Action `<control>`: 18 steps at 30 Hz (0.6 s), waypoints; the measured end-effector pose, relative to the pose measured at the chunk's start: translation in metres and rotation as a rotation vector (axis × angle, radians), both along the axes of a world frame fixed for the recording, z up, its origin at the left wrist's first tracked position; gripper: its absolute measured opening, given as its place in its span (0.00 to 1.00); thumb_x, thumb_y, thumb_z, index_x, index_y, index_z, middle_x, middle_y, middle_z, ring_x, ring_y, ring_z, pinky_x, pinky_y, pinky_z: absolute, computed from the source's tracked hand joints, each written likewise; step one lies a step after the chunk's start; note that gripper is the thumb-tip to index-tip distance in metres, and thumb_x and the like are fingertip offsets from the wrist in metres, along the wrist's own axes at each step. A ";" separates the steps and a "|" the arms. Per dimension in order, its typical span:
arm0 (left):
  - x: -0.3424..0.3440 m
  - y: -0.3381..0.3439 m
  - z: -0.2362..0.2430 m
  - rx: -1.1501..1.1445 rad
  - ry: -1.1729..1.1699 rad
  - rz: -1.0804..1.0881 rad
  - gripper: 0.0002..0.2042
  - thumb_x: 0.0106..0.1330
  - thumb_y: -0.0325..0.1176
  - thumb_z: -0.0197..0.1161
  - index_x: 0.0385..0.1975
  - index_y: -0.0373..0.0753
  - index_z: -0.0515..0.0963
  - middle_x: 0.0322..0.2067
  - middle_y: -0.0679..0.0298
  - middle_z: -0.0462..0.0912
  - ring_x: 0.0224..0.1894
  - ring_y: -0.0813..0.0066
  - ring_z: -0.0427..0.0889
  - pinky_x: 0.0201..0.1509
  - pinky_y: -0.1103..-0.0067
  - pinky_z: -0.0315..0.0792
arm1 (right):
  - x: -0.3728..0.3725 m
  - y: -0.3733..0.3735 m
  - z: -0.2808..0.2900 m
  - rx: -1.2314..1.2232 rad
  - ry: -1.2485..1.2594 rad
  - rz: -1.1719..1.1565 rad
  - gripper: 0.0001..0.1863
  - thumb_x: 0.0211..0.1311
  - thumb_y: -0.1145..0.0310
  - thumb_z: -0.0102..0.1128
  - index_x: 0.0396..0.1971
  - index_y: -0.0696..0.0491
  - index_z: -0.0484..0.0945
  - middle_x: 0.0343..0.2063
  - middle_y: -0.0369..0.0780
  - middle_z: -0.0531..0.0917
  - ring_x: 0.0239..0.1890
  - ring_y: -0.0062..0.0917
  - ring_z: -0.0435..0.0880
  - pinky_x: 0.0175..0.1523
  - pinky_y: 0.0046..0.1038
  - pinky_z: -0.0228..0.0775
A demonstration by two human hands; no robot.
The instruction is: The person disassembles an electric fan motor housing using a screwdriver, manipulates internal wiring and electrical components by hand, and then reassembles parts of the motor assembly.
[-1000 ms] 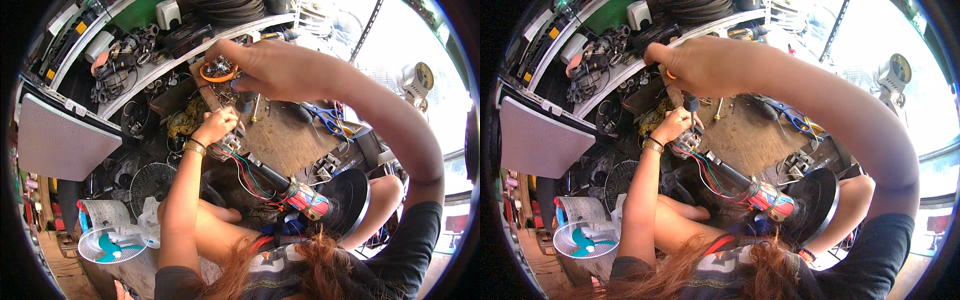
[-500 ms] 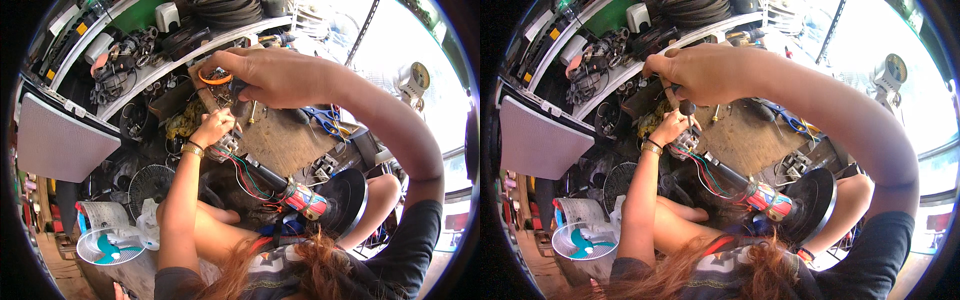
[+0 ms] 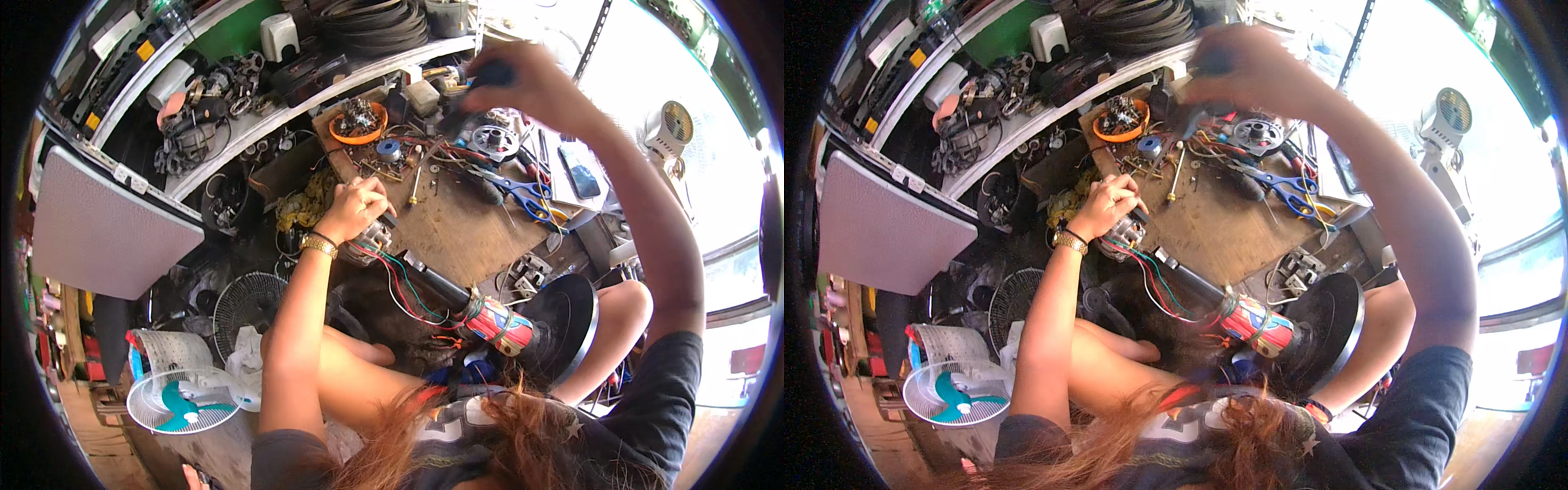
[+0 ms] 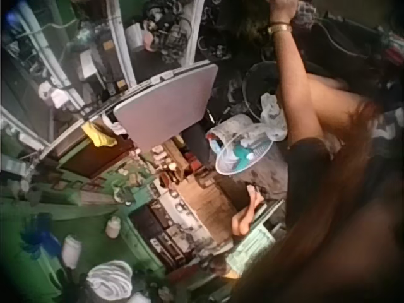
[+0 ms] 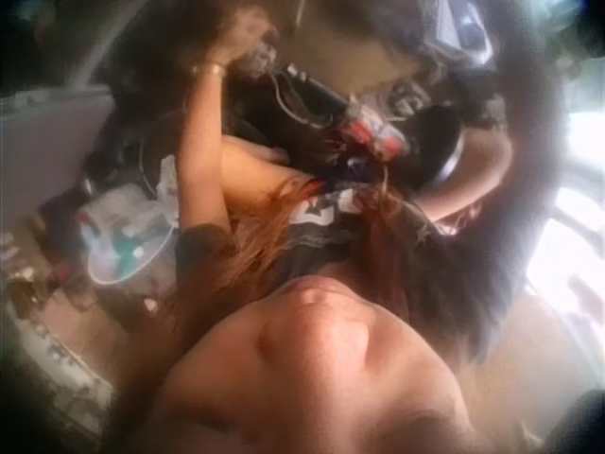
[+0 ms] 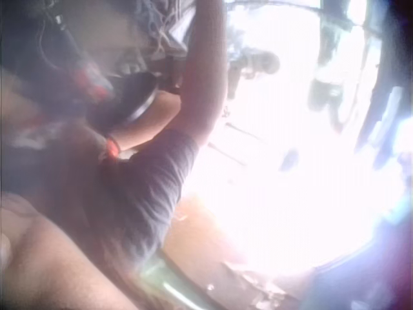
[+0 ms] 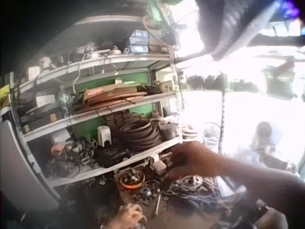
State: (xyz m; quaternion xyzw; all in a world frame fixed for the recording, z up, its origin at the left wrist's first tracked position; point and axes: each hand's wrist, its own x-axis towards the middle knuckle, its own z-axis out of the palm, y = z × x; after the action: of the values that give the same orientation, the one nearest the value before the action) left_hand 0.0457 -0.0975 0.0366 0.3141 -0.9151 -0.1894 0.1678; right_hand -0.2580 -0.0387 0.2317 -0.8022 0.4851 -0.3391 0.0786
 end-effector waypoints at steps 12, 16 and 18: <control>0.005 0.025 0.013 -0.201 0.015 -0.097 0.20 0.66 0.51 0.46 0.31 0.49 0.84 0.38 0.74 0.80 0.51 0.72 0.72 0.52 0.67 0.55 | -0.093 0.086 -0.223 0.713 -0.682 -0.429 0.20 0.62 0.56 0.65 0.44 0.54 0.73 0.26 0.34 0.75 0.24 0.17 0.76 0.23 0.22 0.69; 0.006 0.026 0.004 -0.249 0.115 -0.041 0.21 0.65 0.49 0.44 0.24 0.47 0.84 0.40 0.69 0.79 0.55 0.66 0.69 0.57 0.67 0.55 | -0.088 0.091 -0.248 0.739 -0.483 -0.495 0.20 0.60 0.56 0.67 0.43 0.54 0.72 0.27 0.39 0.78 0.26 0.23 0.79 0.24 0.26 0.70; 0.002 0.027 0.004 -0.288 0.147 -0.027 0.21 0.64 0.49 0.45 0.22 0.47 0.84 0.40 0.68 0.78 0.55 0.65 0.69 0.58 0.66 0.55 | -0.081 0.096 -0.243 0.688 -0.207 -0.529 0.21 0.58 0.56 0.68 0.41 0.55 0.72 0.28 0.43 0.80 0.26 0.30 0.82 0.26 0.30 0.71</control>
State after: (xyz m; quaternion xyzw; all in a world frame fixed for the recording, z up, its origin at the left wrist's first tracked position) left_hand 0.0476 -0.0705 0.0402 0.2599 -0.9220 -0.0808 0.2753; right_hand -0.3388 0.0572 -0.0112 -0.5394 0.7479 -0.2449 0.2996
